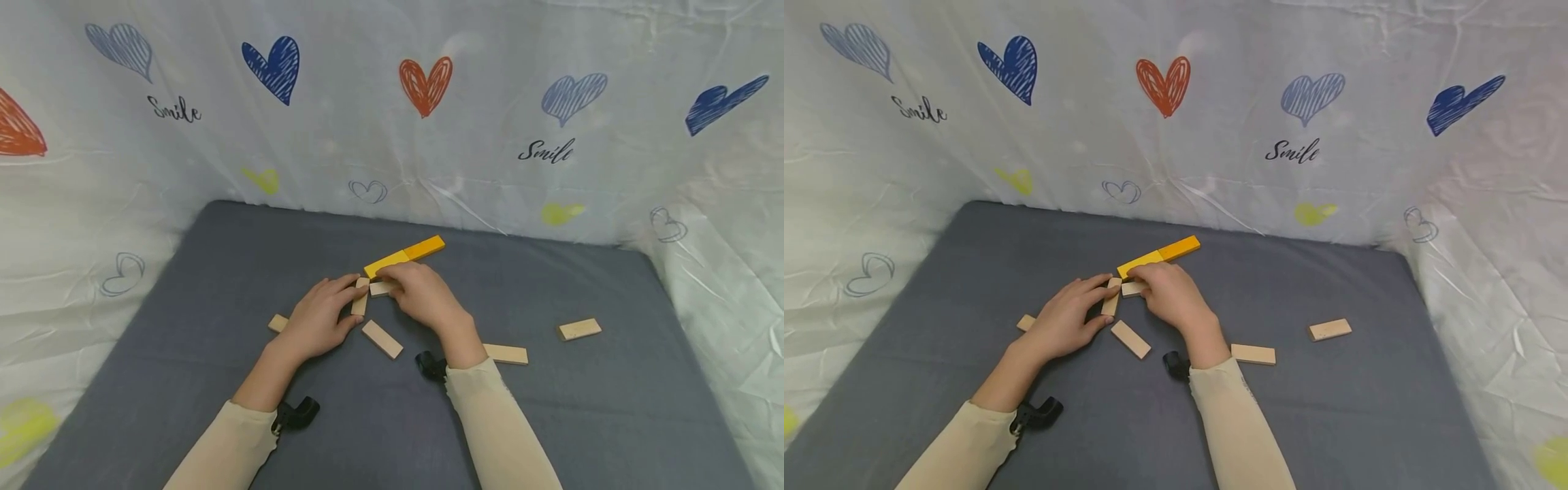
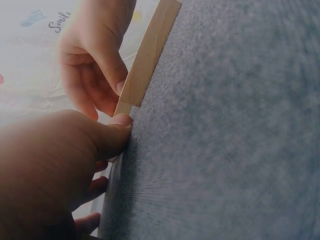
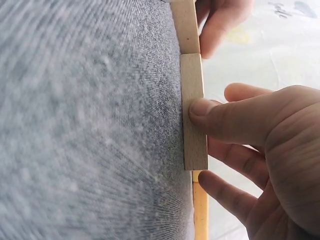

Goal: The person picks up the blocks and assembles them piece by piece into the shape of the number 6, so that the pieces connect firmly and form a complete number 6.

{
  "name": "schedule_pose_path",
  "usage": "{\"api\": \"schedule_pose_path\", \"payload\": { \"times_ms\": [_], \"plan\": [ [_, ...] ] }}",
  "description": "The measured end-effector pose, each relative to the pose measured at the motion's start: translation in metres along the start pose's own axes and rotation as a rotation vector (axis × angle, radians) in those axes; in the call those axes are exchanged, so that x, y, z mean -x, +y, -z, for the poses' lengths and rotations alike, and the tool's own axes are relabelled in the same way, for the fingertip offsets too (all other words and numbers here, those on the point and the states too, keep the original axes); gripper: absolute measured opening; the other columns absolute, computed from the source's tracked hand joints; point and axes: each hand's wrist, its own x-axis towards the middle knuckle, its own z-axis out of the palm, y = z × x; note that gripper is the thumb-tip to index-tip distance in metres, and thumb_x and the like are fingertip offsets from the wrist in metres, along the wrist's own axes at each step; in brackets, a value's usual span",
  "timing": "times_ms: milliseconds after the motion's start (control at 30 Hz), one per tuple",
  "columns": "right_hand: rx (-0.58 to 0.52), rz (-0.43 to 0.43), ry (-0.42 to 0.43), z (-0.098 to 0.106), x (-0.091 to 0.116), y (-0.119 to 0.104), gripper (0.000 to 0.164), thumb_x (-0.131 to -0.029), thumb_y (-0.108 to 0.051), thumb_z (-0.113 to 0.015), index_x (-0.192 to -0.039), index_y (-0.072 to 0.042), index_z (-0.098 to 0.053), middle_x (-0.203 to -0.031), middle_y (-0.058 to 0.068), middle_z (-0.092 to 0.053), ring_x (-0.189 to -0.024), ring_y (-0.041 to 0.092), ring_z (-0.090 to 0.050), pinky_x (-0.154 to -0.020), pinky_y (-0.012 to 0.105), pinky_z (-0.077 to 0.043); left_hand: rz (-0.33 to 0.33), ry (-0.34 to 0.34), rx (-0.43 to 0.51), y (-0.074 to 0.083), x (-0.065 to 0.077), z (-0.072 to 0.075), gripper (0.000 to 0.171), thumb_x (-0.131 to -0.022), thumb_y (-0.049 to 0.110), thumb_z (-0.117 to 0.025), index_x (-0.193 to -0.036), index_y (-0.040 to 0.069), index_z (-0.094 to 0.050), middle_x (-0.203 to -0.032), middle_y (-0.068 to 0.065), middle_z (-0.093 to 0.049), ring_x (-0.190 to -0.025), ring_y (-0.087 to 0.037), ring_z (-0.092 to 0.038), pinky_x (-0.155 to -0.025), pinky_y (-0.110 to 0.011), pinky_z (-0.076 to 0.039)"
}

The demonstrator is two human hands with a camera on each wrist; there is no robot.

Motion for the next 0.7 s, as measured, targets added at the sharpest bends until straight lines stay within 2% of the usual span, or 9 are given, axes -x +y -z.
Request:
{"api": "schedule_pose_path", "payload": {
  "times_ms": [400,700],
  "plan": [
    [-0.036,-0.026,-0.033,0.003,0.001,0.002,0.041,-0.102,-0.006,-0.078,-0.142,-0.016,-0.075,-0.134,0.002,-0.075,-0.122,0.025,-0.069,-0.108,0.044,-0.059,0.003,0.003,0.006,0.000,0.000,0.000,0.059,-0.100,0.025,-0.085,-0.154,0.013,-0.065,-0.164,-0.016,-0.051,-0.148,-0.041,-0.052,-0.133,-0.060,-0.031],
    [-0.050,-0.029,-0.005,0.011,0.005,0.003,0.042,-0.101,-0.013,-0.082,-0.142,-0.014,-0.074,-0.136,0.004,-0.074,-0.126,0.027,-0.068,-0.112,0.047,-0.057,0.002,0.003,0.009,0.001,0.000,0.000,0.059,-0.099,0.025,-0.085,-0.154,0.013,-0.066,-0.165,-0.016,-0.051,-0.148,-0.041,-0.052,-0.133,-0.061,-0.030]
  ]
}}
